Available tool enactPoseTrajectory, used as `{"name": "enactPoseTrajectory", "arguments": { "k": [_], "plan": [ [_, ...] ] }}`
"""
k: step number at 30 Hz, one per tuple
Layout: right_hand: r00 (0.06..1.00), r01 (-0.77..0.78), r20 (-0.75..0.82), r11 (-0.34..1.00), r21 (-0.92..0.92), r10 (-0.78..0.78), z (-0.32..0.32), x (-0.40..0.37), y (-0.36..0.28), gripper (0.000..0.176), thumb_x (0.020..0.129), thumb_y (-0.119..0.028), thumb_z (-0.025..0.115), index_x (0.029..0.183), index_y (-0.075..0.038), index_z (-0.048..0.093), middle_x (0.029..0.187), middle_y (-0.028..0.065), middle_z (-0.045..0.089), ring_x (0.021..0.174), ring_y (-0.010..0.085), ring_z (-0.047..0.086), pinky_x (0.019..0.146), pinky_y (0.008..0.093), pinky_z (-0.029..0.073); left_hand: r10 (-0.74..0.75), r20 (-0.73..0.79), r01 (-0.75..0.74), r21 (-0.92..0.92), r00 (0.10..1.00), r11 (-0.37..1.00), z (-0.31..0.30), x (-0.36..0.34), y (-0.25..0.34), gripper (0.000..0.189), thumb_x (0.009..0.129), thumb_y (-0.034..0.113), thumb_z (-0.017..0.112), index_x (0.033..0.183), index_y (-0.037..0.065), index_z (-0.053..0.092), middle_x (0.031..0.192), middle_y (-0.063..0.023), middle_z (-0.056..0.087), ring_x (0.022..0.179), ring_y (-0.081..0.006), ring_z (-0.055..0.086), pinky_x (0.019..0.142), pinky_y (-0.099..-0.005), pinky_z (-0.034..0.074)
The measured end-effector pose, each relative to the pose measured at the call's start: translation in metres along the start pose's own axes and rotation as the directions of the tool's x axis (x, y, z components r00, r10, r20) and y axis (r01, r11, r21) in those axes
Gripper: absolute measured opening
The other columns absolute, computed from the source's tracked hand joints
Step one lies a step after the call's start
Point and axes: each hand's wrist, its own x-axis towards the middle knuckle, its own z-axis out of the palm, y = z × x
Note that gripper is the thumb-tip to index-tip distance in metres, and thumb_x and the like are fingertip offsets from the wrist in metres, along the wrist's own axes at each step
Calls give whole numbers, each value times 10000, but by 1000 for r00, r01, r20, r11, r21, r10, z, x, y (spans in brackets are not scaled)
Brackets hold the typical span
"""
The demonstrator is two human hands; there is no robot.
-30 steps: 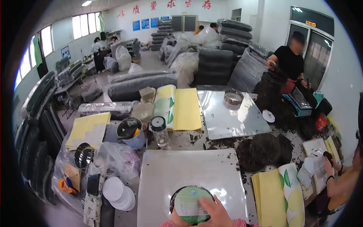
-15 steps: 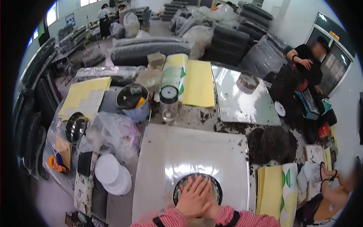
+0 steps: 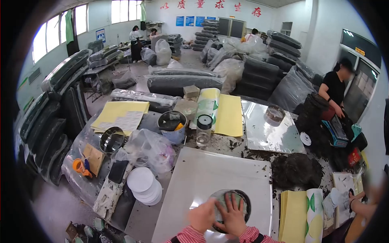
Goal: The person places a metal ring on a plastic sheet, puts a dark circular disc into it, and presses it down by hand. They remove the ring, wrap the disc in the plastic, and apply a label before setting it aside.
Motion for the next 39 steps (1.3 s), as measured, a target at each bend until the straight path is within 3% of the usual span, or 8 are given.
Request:
{"name": "enactPoseTrajectory", "arguments": {
  "k": [4, 6, 10, 18, 19, 23, 29, 39],
  "plan": [
    [959, 182, -245, 973, 139, -145, 50, -8, 44, 804, 769, -533, 661, 1412, -99, 448, 1463, 299, 328, 1372, 463, 296, 1093, 600, 224, 410, -200, -447, -209, 890, 870, 11, -28, 48, 291, 762, 123, 646, 1052, 96, 660, 911, -44, 693, 662, -241, 658, 621, -333, 541],
    [951, 71, -309, 989, 131, -27, 31, -15, 60, 947, 704, -556, 743, 1386, 9, 407, 1397, 297, 383, 1293, 490, 363, 1084, 551, 294, 335, 250, -269, -264, 909, 926, 11, -43, 49, 574, 740, 321, 677, 1209, 4, 588, 1198, -143, 624, 1140, -304, 588, 967, -410, 471],
    [970, -44, -177, 839, 542, 166, 47, -5, 46, 999, 661, -443, 833, 1364, 86, 360, 1286, 276, 463, 1201, 460, 464, 1033, 488, 391, 493, -216, -519, -82, 842, 851, -2, -53, 74, 320, 751, 194, 615, 1013, 13, 637, 1034, -129, 675, 940, -263, 669, 818, -370, 546],
    [749, 492, 205, 736, 465, -630, 61, -6, 2, 413, 849, -224, 660, 1186, 0, 577, 1116, 169, 628, 1067, 348, 587, 899, 429, 476, 34, -114, -42, -71, 993, 997, -24, -69, 7, 304, 784, 164, 633, 1081, 101, 640, 859, -56, 669, 709, -261, 648, 663, -359, 532],
    [755, 158, 486, 842, 516, -440, -9, -3, -17, 326, 857, -247, 633, 1109, -40, 626, 1020, 153, 658, 975, 373, 609, 851, 439, 488, -105, -41, 97, -163, 994, 982, -28, -65, -4, 288, 798, 152, 631, 1080, 94, 647, 864, -75, 670, 716, -282, 646, 661, -363, 529],
    [974, 146, 89, 873, 466, -210, -36, -35, -4, 313, 802, -296, 719, 1031, -89, 666, 1060, 135, 659, 971, 341, 626, 842, 448, 503, -303, 292, 421, -618, 907, 664, -8, -51, -88, 263, 877, 179, 688, 1089, 25, 677, 959, -105, 708, 880, -150, 679, 787, -286, 532],
    [995, -9, -80, 895, 446, 51, -14, -115, 10, 742, 575, -389, 891, 1165, -43, 604, 1456, 331, 297, 1304, 432, 421, 1036, 465, 400, 387, 590, -349, -184, 708, 919, -130, -67, -179, 169, 678, 195, 777, 778, 113, 668, 909, -58, 607, 976, -270, 526, 840, -387, 459],
    [993, 7, -103, 856, 516, 55, 20, -108, -9, 352, 609, -255, 891, 785, -81, 641, 1450, 357, 256, 1264, 472, 451, 976, 469, 468, 458, 565, -485, -115, 686, 867, -123, -74, -157, 137, 802, 271, 693, 777, 140, 662, 925, 7, 626, 955, -215, 547, 875, -353, 398]
  ]
}}
